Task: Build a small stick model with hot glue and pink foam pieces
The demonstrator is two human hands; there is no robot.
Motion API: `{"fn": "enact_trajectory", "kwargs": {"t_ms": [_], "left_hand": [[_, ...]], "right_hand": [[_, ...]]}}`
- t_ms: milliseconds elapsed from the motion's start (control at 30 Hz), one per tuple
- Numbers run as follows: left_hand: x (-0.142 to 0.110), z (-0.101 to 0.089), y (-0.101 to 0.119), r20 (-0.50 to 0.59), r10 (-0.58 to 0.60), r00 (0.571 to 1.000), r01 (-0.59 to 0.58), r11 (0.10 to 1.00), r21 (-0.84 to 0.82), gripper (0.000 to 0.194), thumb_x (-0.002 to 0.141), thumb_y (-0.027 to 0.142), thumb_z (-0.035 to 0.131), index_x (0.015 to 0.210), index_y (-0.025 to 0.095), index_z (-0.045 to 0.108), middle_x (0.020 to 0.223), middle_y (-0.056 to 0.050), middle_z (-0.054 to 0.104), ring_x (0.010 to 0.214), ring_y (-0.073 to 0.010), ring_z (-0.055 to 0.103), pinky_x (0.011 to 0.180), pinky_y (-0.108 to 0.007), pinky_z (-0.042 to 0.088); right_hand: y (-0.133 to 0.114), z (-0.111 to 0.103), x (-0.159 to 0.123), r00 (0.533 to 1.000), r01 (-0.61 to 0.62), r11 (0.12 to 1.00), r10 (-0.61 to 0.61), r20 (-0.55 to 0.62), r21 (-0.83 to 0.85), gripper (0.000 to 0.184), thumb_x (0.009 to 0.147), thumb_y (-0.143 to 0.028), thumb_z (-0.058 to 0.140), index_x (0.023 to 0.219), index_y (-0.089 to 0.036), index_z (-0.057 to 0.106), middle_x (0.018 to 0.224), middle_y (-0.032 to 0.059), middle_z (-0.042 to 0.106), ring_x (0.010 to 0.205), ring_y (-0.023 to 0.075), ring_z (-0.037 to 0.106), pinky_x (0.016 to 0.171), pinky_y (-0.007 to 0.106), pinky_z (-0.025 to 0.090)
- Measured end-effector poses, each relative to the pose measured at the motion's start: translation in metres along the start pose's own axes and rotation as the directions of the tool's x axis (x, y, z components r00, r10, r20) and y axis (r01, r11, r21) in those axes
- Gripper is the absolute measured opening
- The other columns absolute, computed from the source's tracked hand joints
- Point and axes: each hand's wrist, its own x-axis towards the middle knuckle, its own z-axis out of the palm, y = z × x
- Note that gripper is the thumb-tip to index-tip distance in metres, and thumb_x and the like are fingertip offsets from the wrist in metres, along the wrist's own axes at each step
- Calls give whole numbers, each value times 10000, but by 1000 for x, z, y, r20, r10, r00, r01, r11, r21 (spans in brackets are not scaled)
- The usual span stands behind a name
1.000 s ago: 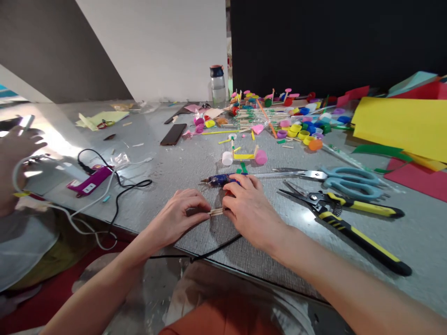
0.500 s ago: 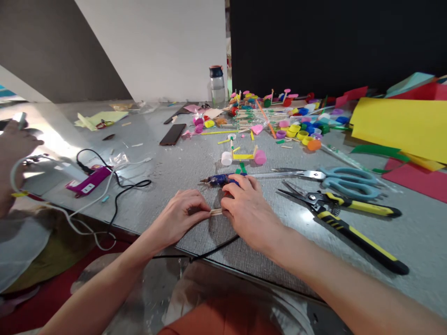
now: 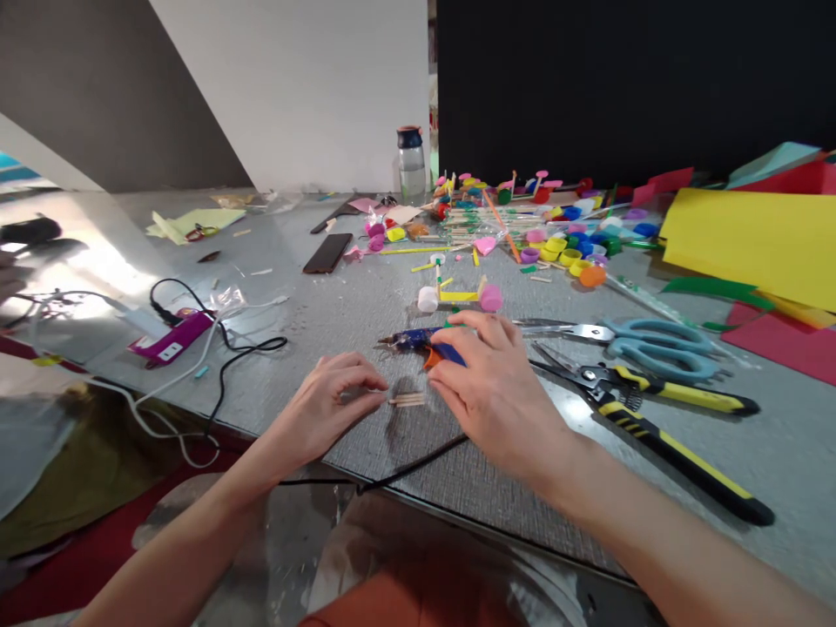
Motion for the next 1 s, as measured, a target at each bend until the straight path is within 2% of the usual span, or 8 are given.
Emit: {"fn": "enact_trajectory", "kwargs": {"t_ms": [100, 167, 300, 433, 600, 767, 900, 1000], "left_hand": [[-2, 1, 0, 38, 12, 999, -13, 999, 45, 123, 959, 289, 633, 895, 221, 712, 933, 0, 692, 967, -200, 608, 867, -365, 332], [-2, 4, 1, 47, 12, 999, -15, 998, 55, 113, 956, 282, 640, 901, 218, 714, 937, -2, 692, 973, -204, 607, 862, -369, 329], [2, 9, 0, 52, 26, 998, -28, 998, 49, 111, 958, 258, 635, 893, 199, 703, 933, -8, 686, 970, -201, 612, 865, -367, 343], [5, 8, -1, 67, 48, 997, -51, 997, 50, 139, 960, 274, 629, 867, 193, 695, 910, -16, 676, 962, -205, 614, 868, -366, 366], [8, 1, 0, 27, 194, 981, -196, 973, 120, 167, 973, 322, 611, 895, 195, 688, 926, -26, 673, 935, -192, 597, 857, -349, 384], [17, -14, 8, 49, 406, 912, -407, 890, 203, 221, 1027, 305, 506, 950, 196, 683, 962, -44, 682, 954, -188, 585, 867, -336, 396], [34, -26, 29, 77, 435, 897, -441, 891, 110, 176, 1008, 285, 548, 943, 185, 678, 956, -40, 682, 935, -175, 598, 884, -328, 422], [57, -26, 51, 111, 435, 894, -432, 901, -52, 170, 981, 274, 586, 884, 182, 692, 916, -37, 675, 909, -166, 613, 859, -308, 454]], "right_hand": [[-4, 3, -1, 992, 102, 994, -100, 72, -33, 200, 938, -150, 628, 791, -201, 753, 1242, 102, 674, 1245, 343, 491, 1048, 546, 379], [-7, 9, -2, 986, 129, 991, -125, 113, -25, 192, 923, -127, 642, 774, -196, 742, 1255, 100, 666, 1264, 331, 470, 1077, 537, 361], [-9, 19, 0, 986, 103, 994, -97, 133, -41, 144, 897, -130, 686, 780, -192, 743, 1243, 101, 670, 1264, 326, 457, 1090, 530, 354], [-9, 18, 1, 986, 88, 996, -83, 141, -26, 133, 911, -157, 680, 801, -191, 747, 1220, 98, 680, 1260, 319, 462, 1088, 521, 356], [-4, 5, 2, 996, 13, 998, -18, 86, 64, 87, 919, -248, 694, 904, -191, 758, 1180, 98, 693, 1221, 325, 498, 1047, 531, 383], [4, -4, 4, 999, -21, 983, 13, 44, 181, 122, 948, -222, 644, 947, -209, 765, 1168, 101, 705, 1212, 315, 522, 1016, 528, 424], [17, -21, 6, 996, -62, 955, 76, -38, 289, 136, 960, -227, 629, 930, -212, 761, 1130, 89, 720, 1166, 276, 578, 1028, 488, 453], [33, -48, 6, 952, -188, 917, 258, -166, 352, 144, 960, -233, 617, 897, -228, 747, 1069, 61, 744, 1079, 247, 647, 1002, 457, 485]]}}
